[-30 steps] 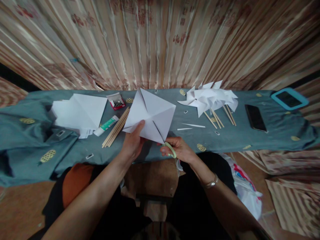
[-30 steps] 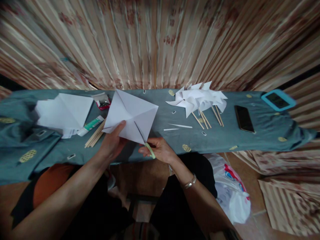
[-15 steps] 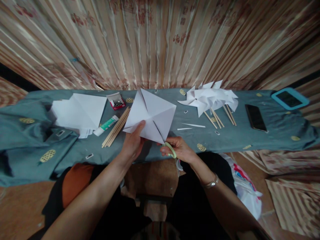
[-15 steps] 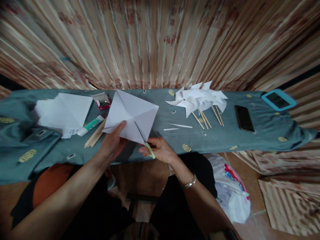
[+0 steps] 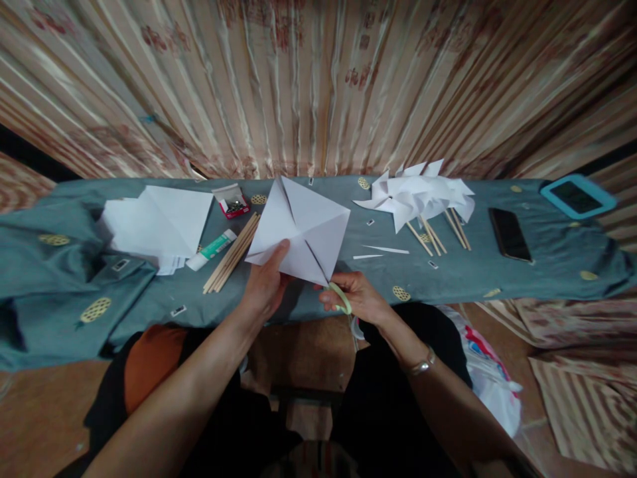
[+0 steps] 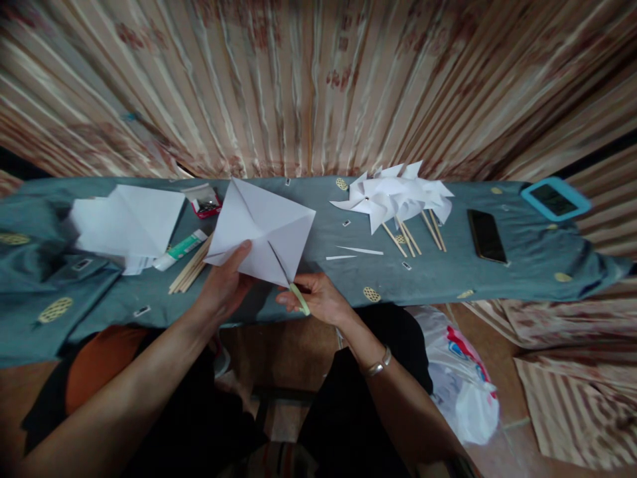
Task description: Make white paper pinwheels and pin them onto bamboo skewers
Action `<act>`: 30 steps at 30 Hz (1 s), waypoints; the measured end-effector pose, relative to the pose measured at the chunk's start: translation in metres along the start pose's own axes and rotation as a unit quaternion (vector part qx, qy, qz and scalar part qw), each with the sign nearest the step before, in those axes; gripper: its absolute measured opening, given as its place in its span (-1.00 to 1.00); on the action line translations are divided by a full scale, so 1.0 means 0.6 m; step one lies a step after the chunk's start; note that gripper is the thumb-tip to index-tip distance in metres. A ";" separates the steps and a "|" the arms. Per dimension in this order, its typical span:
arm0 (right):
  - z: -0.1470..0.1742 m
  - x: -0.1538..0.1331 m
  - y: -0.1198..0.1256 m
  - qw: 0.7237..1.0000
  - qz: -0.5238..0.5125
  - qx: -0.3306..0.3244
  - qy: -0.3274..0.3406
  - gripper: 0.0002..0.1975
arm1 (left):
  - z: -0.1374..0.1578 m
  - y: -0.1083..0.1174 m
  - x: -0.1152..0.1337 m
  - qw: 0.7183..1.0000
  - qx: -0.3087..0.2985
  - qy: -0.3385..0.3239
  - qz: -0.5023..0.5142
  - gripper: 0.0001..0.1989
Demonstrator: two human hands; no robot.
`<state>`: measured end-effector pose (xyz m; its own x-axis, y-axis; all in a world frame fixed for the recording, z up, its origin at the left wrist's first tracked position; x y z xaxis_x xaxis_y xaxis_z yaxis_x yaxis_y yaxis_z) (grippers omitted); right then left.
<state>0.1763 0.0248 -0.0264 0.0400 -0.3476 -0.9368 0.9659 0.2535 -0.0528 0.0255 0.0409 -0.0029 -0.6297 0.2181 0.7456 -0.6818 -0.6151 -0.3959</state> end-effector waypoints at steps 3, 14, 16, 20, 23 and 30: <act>-0.001 0.001 0.000 1.000 -0.011 0.004 -0.009 -0.53 | -0.002 0.002 -0.002 1.000 -0.001 0.002 -0.004 -0.75; 0.005 -0.002 -0.005 1.000 0.013 -0.022 -0.010 -0.50 | -0.007 0.001 0.004 1.000 0.001 -0.007 0.005 -0.67; 0.009 -0.006 -0.004 0.999 0.031 -0.041 -0.012 -0.47 | -0.012 0.002 0.010 1.000 0.005 -0.014 0.011 -0.69; 0.019 -0.010 0.013 0.996 0.056 -0.069 -0.026 -0.42 | -0.023 0.006 0.034 0.999 0.013 -0.034 0.036 -0.70; 0.020 -0.016 0.042 0.997 0.063 -0.045 -0.007 -0.44 | -0.028 0.011 0.055 0.998 0.018 -0.049 0.046 -0.67; 0.001 -0.054 0.144 0.962 -0.034 0.237 0.132 -0.48 | -0.033 0.020 0.054 0.997 -0.020 -0.064 -0.047 -0.62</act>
<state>0.2588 0.0572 -0.0003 -0.0338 -0.0925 -0.9951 0.9744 -0.2245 -0.0123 -0.0107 0.0557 0.0058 -0.5124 0.1737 0.8410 -0.7510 -0.5656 -0.3407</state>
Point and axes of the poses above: each hand's wrist, its own z-axis away from the middle knuckle, its own y-axis out of the back of the hand, x = y × z, the point moved 7 cm from there along -z, towards the middle knuckle, and after that the axes turned 14 degrees about x, right-handed, at the moved point
